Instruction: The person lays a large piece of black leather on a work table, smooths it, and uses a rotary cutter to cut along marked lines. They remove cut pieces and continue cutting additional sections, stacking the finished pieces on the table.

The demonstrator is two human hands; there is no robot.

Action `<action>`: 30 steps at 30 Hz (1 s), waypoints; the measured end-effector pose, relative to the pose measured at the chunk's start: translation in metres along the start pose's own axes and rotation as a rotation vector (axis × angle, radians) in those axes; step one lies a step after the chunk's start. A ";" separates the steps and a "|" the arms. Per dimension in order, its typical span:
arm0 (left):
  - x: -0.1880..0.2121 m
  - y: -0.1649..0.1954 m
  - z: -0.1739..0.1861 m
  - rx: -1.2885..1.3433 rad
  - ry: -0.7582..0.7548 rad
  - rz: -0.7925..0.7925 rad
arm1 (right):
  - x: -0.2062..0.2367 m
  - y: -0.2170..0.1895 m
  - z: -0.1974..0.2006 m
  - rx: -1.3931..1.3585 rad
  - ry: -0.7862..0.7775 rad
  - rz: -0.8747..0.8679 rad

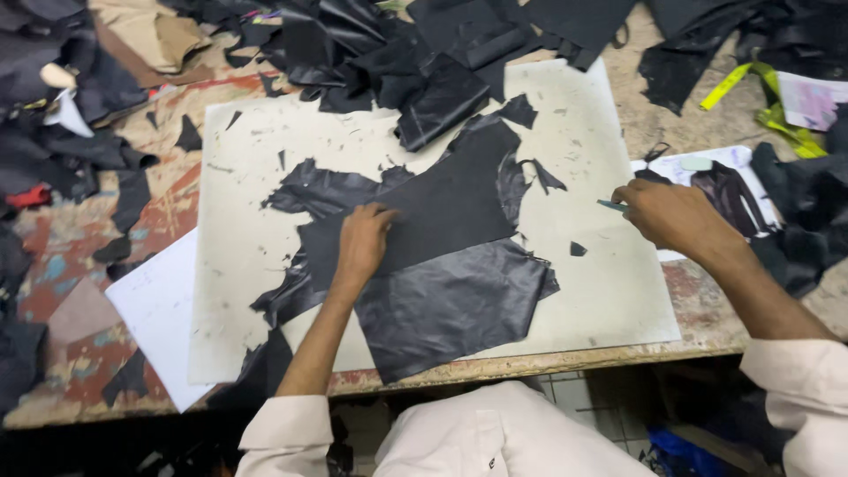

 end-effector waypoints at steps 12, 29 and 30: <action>0.081 -0.092 0.058 0.043 -0.128 0.199 | -0.083 -0.365 -0.037 -0.627 0.386 0.678; 0.074 -0.107 0.069 0.020 -0.461 0.161 | -0.112 -0.458 -0.050 -0.523 0.481 0.745; 0.074 -0.108 0.067 0.015 -0.458 0.157 | -0.112 -0.460 -0.049 -0.522 0.494 0.751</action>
Point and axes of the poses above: each hand's wrist, its own x-axis away from the middle knuckle, its own z-axis out of the back of the hand, y = z × x, the point moved 4 cm from there along -x, towards the middle knuckle, and after that the axes turned 4 degrees about x, right-handed, at the moved point
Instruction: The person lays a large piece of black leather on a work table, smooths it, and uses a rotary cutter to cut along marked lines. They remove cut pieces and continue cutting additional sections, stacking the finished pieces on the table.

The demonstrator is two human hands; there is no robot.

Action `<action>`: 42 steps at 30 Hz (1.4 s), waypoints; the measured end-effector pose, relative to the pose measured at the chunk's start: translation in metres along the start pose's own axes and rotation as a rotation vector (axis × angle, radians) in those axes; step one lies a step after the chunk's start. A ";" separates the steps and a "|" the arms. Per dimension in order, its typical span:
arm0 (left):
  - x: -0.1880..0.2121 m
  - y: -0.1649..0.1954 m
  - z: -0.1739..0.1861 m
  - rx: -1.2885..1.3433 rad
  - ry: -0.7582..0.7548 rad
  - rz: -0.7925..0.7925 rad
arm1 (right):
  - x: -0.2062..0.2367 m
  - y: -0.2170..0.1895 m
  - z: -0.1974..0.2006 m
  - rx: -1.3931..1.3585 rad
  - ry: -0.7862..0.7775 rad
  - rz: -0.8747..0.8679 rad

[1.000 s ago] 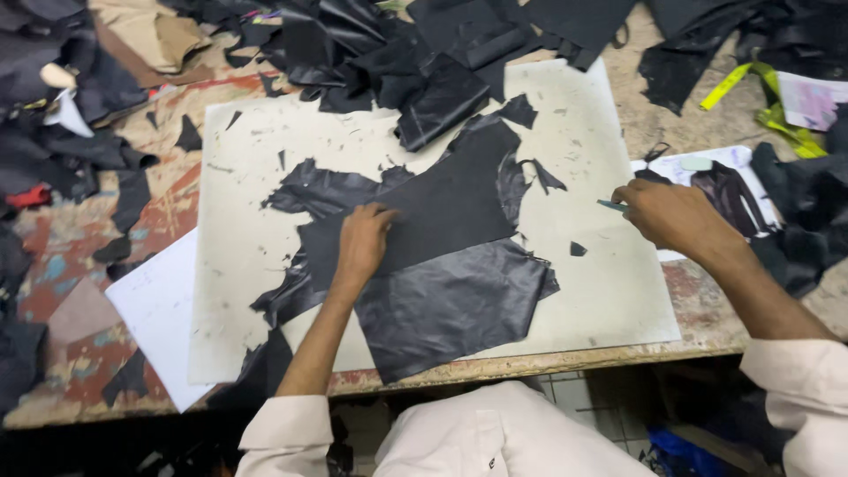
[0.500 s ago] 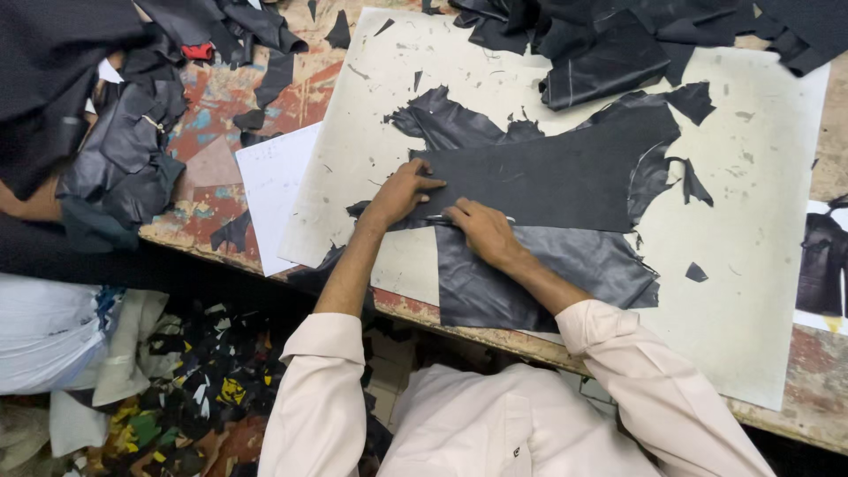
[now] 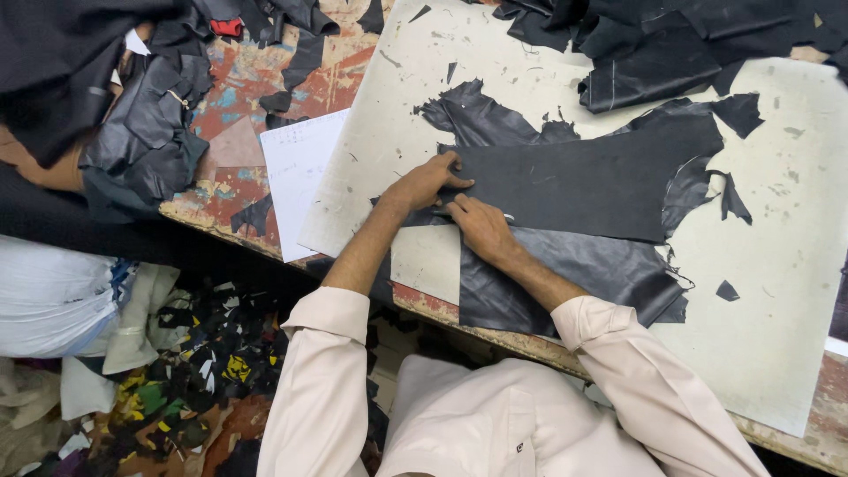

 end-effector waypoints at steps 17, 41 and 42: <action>0.003 0.009 -0.004 -0.137 -0.021 0.015 | 0.048 0.038 0.042 0.064 -0.179 0.037; 0.009 0.019 -0.002 -0.107 0.056 0.042 | 0.279 0.220 0.273 0.574 -0.565 -0.394; 0.008 0.019 -0.004 -0.121 0.093 0.021 | 0.264 0.213 0.275 0.549 -0.566 -0.417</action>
Point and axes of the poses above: each hand's wrist, its own x-axis away from the middle knuckle, its own z-axis out of the back of the hand, y = z × x, the point moved 4 cm from there along -x, towards the middle knuckle, and after that the axes turned 4 degrees about x, right-handed, at the moved point
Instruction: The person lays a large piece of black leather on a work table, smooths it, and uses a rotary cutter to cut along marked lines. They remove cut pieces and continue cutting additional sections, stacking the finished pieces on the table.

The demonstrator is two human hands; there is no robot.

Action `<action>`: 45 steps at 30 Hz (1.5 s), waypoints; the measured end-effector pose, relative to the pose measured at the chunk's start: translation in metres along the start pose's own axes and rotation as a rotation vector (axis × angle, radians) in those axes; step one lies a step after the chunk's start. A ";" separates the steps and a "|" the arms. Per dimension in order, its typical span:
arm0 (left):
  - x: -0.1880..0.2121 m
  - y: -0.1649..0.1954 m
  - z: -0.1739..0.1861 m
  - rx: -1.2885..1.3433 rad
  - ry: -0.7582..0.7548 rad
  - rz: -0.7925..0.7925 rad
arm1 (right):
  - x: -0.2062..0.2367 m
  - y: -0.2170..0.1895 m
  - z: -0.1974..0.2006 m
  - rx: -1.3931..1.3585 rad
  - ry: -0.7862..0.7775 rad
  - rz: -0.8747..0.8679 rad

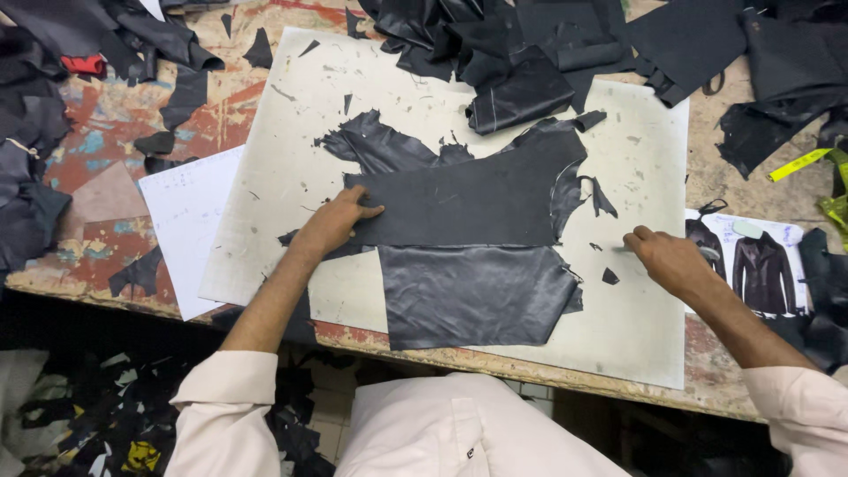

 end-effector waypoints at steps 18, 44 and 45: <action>0.001 0.031 -0.019 -0.107 0.360 0.435 | -0.288 -0.302 0.098 -0.672 0.479 0.242; -0.026 0.028 -0.021 -0.057 0.247 0.622 | -0.281 -0.220 0.037 -0.330 0.528 0.539; -0.026 0.028 -0.020 -0.059 0.248 0.622 | -0.279 -0.208 0.036 -0.322 0.543 0.547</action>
Point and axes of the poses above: each hand's wrist, its own x-axis away from the middle knuckle, its own z-axis out of the back of the hand, y = z × x, the point moved 4 cm from there along -x, towards the middle knuckle, and after that the axes turned 4 degrees about x, right-handed, at the moved point
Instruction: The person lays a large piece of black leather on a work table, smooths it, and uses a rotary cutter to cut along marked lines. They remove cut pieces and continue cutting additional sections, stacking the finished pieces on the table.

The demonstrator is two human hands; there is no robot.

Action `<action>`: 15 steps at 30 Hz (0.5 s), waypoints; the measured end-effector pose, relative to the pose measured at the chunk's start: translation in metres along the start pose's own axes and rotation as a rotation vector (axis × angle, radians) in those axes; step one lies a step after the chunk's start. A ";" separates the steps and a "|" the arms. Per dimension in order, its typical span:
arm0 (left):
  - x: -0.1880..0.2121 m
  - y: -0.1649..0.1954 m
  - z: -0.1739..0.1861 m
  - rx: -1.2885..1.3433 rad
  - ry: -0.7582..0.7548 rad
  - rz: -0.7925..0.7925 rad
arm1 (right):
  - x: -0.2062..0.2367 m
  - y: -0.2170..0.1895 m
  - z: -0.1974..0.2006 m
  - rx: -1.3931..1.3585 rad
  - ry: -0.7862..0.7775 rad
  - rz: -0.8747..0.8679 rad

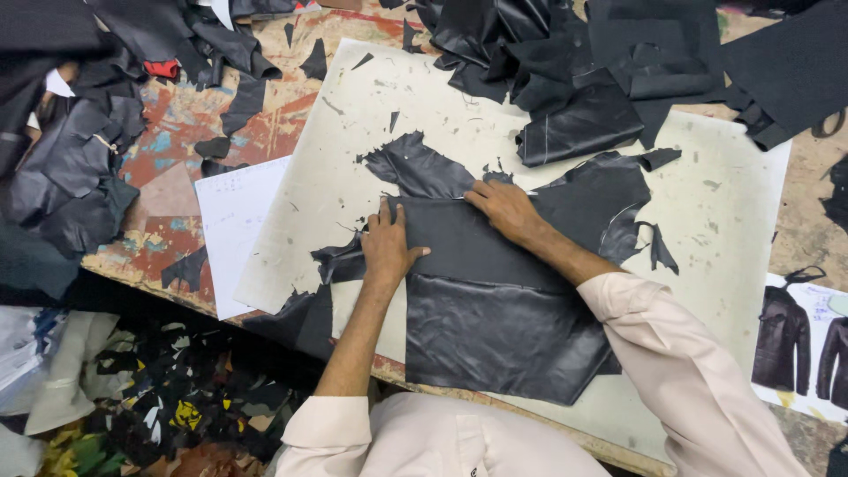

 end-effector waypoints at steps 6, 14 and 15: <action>0.000 0.004 0.001 -0.004 -0.030 0.015 | 0.046 0.049 0.021 0.054 -0.097 -0.027; -0.002 0.010 0.002 -0.027 -0.058 0.024 | 0.086 0.101 0.045 0.052 -0.073 0.060; -0.002 0.011 0.002 -0.026 -0.056 0.020 | 0.090 0.107 0.047 0.052 -0.083 0.068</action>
Point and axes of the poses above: each hand's wrist, its own x-axis away from the middle knuckle, its own z-axis out of the back of the hand, y = z × x, the point moved 4 cm from there along -x, towards the middle knuckle, and after that the axes turned 4 degrees about x, right-handed, at the moved point
